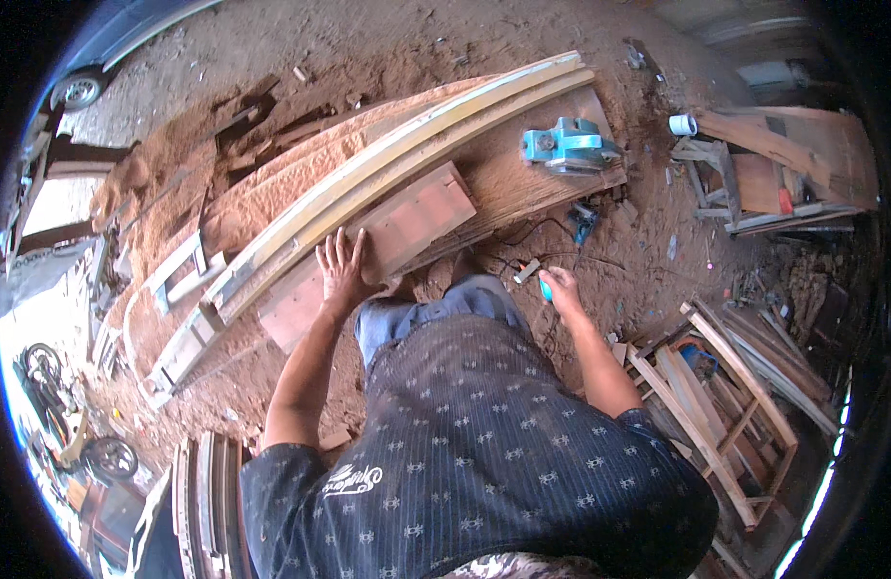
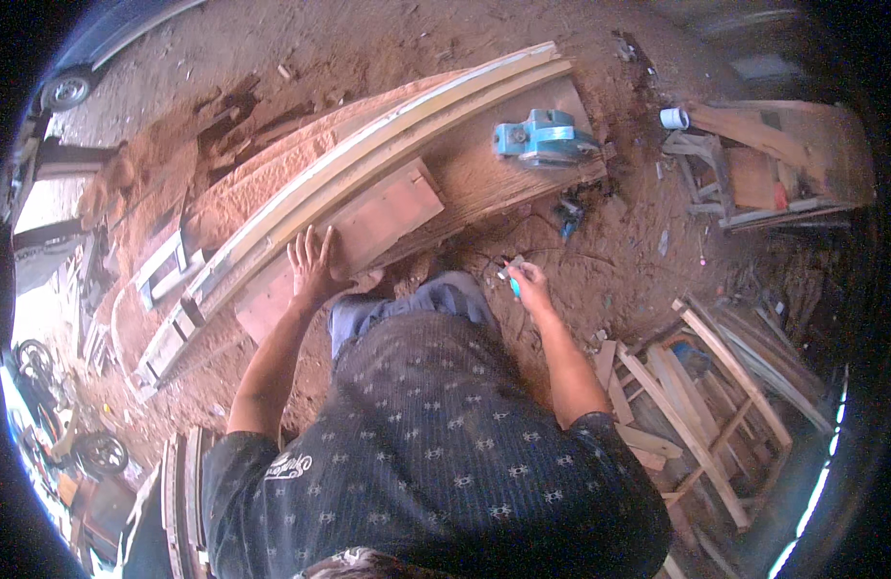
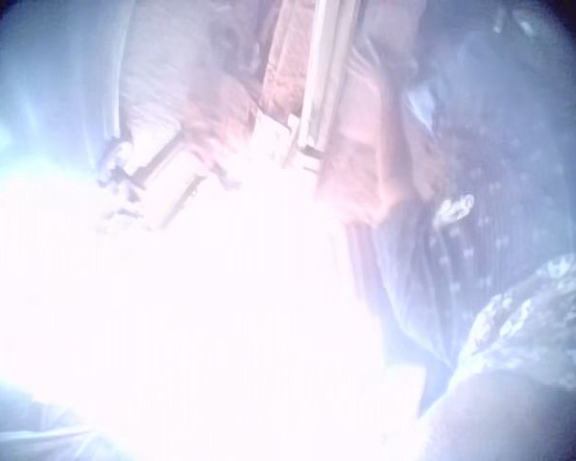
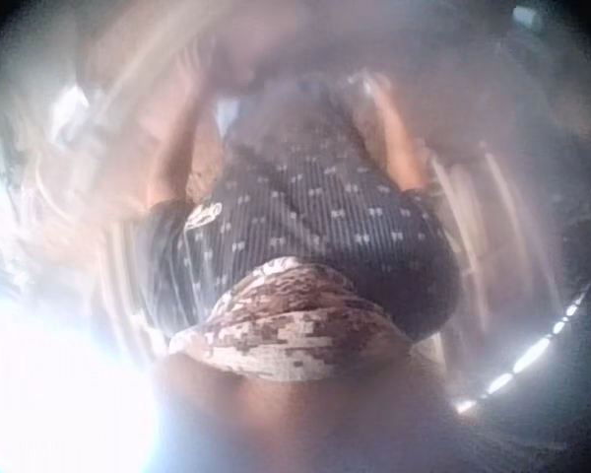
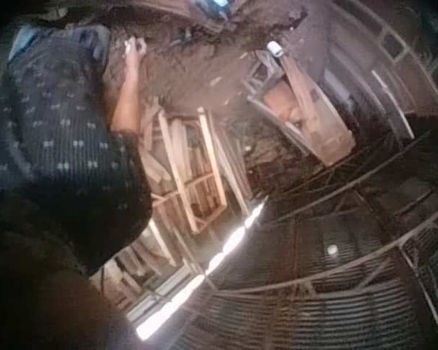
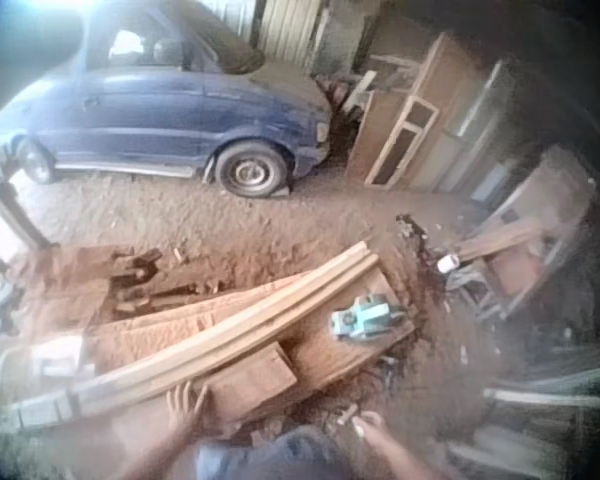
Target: The person selects wooden planks from a pile, measures them with a tape measure, and cuts them using a circular saw. The person repeats the measuring and cutting process on multiple planks, handling each piece individually.
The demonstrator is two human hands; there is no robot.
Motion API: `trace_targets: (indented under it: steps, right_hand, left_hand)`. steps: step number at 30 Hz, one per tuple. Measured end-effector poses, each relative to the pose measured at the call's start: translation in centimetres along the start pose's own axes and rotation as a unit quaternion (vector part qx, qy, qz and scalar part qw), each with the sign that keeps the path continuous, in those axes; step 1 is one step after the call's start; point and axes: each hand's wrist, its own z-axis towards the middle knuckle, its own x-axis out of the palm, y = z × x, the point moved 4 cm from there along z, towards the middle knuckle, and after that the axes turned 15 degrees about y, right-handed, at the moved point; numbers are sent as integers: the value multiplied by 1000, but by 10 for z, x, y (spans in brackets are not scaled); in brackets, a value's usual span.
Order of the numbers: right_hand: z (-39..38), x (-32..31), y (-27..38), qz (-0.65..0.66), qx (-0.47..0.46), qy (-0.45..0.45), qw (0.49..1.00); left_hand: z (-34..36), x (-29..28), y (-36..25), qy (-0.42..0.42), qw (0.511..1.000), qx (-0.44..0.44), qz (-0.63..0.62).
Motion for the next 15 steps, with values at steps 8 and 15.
trace_targets:
  steps: [8,15]
  right_hand:
    - [94,90,202,-182,-315,-15,932]
    - [163,211,299,-393,-379,3,838]
  left_hand:
    - [10,10,-6,-11,1000,-10,-5]
    - [7,1,-12,19,999,-36,26]
